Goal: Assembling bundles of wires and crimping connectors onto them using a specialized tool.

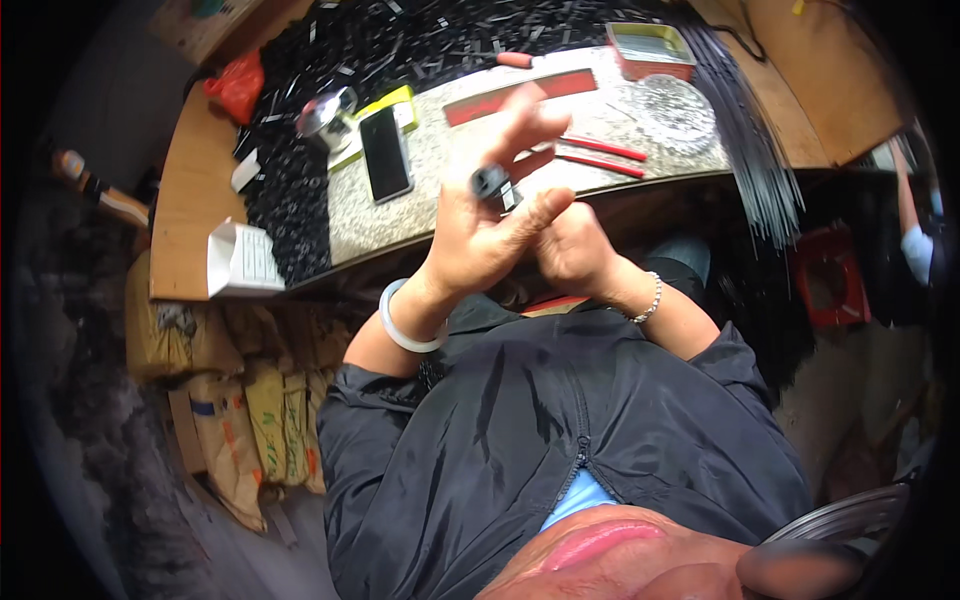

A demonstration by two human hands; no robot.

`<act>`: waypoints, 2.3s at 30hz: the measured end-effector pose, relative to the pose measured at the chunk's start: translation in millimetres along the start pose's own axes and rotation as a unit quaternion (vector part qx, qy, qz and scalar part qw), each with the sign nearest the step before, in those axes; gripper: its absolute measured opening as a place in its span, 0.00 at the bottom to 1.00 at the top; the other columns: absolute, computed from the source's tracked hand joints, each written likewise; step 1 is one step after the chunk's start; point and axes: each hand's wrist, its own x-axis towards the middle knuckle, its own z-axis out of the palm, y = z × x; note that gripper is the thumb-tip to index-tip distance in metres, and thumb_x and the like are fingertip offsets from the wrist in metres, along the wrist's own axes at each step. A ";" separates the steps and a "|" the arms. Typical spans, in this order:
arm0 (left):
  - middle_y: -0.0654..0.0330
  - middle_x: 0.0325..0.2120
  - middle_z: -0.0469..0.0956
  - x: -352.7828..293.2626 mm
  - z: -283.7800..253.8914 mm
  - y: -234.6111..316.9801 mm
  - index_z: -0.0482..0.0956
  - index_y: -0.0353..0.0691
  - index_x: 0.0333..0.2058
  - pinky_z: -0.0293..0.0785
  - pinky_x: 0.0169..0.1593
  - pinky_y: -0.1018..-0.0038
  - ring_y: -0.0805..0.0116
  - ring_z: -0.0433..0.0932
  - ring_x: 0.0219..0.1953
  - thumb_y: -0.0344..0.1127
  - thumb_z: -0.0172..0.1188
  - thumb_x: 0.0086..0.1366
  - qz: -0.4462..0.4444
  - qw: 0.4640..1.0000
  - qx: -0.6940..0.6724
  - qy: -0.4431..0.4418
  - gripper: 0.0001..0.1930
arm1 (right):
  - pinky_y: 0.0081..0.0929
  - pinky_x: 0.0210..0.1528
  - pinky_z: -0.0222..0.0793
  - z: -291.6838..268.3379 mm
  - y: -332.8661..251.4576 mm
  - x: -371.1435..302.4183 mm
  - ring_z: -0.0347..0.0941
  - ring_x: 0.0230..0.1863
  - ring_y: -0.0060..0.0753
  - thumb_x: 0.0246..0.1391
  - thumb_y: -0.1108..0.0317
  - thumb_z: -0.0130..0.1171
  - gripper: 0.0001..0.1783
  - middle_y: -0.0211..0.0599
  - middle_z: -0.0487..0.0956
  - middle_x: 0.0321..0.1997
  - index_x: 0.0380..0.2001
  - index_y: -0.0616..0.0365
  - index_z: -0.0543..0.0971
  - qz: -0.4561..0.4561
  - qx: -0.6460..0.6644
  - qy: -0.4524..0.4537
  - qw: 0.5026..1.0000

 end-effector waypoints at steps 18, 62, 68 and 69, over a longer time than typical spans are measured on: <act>0.74 0.09 0.60 -22.0 -23.3 -24.7 0.75 0.30 0.40 0.50 0.16 0.86 0.87 0.56 0.11 0.39 0.43 0.68 -0.151 0.976 -0.003 0.159 0.17 | 0.35 0.38 0.64 -50.6 -13.2 20.0 0.67 0.34 0.44 0.45 0.74 0.55 0.04 0.43 0.72 0.31 0.26 0.59 0.70 -0.157 -0.334 0.075 0.926; 0.74 0.10 0.61 -23.5 -13.4 -21.6 0.78 0.33 0.35 0.51 0.18 0.82 0.86 0.58 0.16 0.36 0.47 0.66 -0.103 0.983 0.072 0.135 0.14 | 0.18 0.07 0.57 -89.5 -68.5 -4.4 0.66 0.07 0.26 0.35 0.78 0.66 0.25 0.29 0.66 0.12 0.36 0.58 0.63 0.547 0.295 -0.299 0.724; 0.74 0.10 0.60 -29.5 -12.6 -26.9 0.79 0.36 0.36 0.50 0.18 0.82 0.86 0.56 0.16 0.34 0.47 0.66 -0.125 0.977 0.102 0.138 0.12 | 0.22 0.25 0.64 -97.1 -46.5 -22.9 0.67 0.22 0.28 0.54 0.74 0.49 0.16 0.40 0.72 0.25 0.47 0.66 0.68 -0.080 -0.256 -0.113 0.957; 0.74 0.10 0.59 -33.1 -12.2 -27.3 0.79 0.36 0.36 0.49 0.18 0.82 0.86 0.55 0.16 0.33 0.47 0.65 -0.137 0.977 0.088 0.137 0.12 | 0.21 0.24 0.63 -95.3 -50.5 -22.3 0.67 0.21 0.27 0.55 0.71 0.49 0.15 0.39 0.71 0.23 0.46 0.65 0.70 0.023 -0.215 -0.135 0.967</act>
